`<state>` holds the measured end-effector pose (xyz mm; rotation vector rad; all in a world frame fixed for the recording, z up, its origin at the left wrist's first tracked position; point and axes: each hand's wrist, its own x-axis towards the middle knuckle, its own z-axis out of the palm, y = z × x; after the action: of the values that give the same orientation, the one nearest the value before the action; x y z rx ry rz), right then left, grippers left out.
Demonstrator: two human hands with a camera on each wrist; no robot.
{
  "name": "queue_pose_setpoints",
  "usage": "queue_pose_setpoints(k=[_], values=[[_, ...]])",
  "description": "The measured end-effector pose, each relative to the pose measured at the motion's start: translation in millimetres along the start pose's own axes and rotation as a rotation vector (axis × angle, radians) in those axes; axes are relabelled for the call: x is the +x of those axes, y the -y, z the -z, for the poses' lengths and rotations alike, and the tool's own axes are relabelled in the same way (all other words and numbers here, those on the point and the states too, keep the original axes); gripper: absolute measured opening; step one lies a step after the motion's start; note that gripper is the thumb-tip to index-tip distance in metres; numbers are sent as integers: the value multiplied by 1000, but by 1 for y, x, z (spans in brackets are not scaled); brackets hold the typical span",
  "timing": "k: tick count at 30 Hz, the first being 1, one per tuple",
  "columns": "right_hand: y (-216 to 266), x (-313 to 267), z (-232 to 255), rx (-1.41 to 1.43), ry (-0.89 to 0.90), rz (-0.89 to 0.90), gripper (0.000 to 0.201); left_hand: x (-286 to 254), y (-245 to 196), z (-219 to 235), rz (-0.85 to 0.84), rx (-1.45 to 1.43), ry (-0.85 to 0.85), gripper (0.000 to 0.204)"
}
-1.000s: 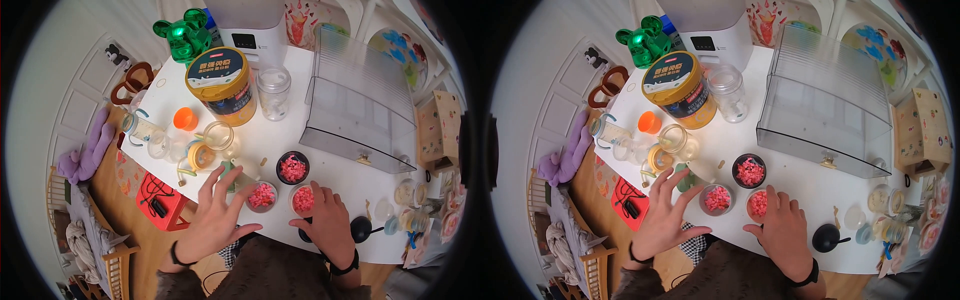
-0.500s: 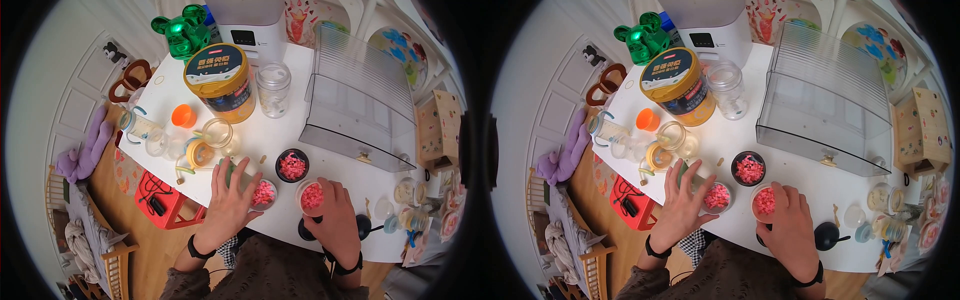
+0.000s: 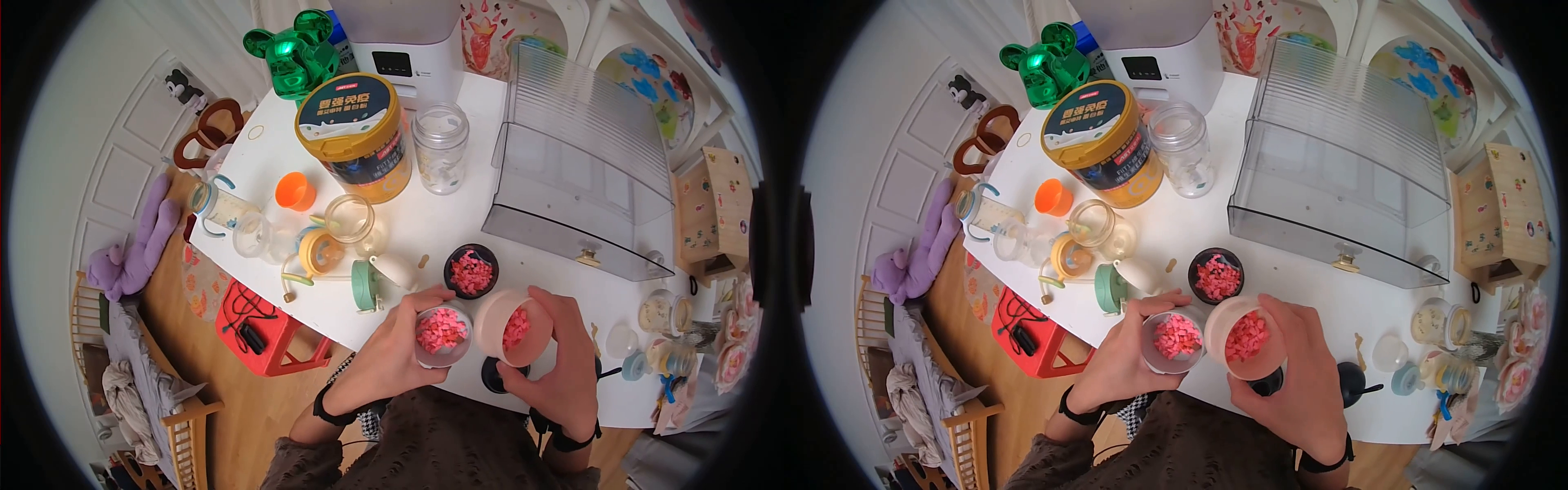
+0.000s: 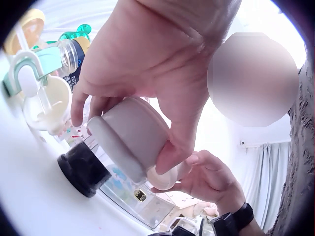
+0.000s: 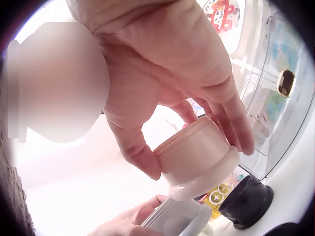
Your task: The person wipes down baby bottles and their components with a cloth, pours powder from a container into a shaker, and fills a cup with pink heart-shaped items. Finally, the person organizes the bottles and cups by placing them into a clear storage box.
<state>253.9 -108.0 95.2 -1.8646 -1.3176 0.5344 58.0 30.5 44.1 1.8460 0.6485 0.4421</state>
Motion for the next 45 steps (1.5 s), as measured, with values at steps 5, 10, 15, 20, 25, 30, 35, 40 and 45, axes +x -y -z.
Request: queue_pose_setpoints(k=[5,10,15,20,25,30,35,40,45], values=[[-5,-1,8,81,39,19,82,9,-18,0,-25,69,79,80],[1,-1,15,119,159,34,84,15,-16,-12,-112,24,187,87],[3,1,28,49,335,87,86,17,-15,-17,-113,6,258,89],[-4,0,28,34,258,70,84,16,-22,-19,-96,1,256,92],[4,-4,12,-8,8,-165,79,17,-28,-35,-42,27,42,93],[11,-12,34,-319,206,-217,83,20,-18,-34,-119,67,79,90],[2,-8,40,-284,179,119,84,19,-22,-35,-95,25,159,89],[9,-14,26,-239,136,-52,83,17,-26,-40,-79,43,102,86],[14,-19,40,-319,301,-338,86,16,-22,-37,-66,65,125,85]])
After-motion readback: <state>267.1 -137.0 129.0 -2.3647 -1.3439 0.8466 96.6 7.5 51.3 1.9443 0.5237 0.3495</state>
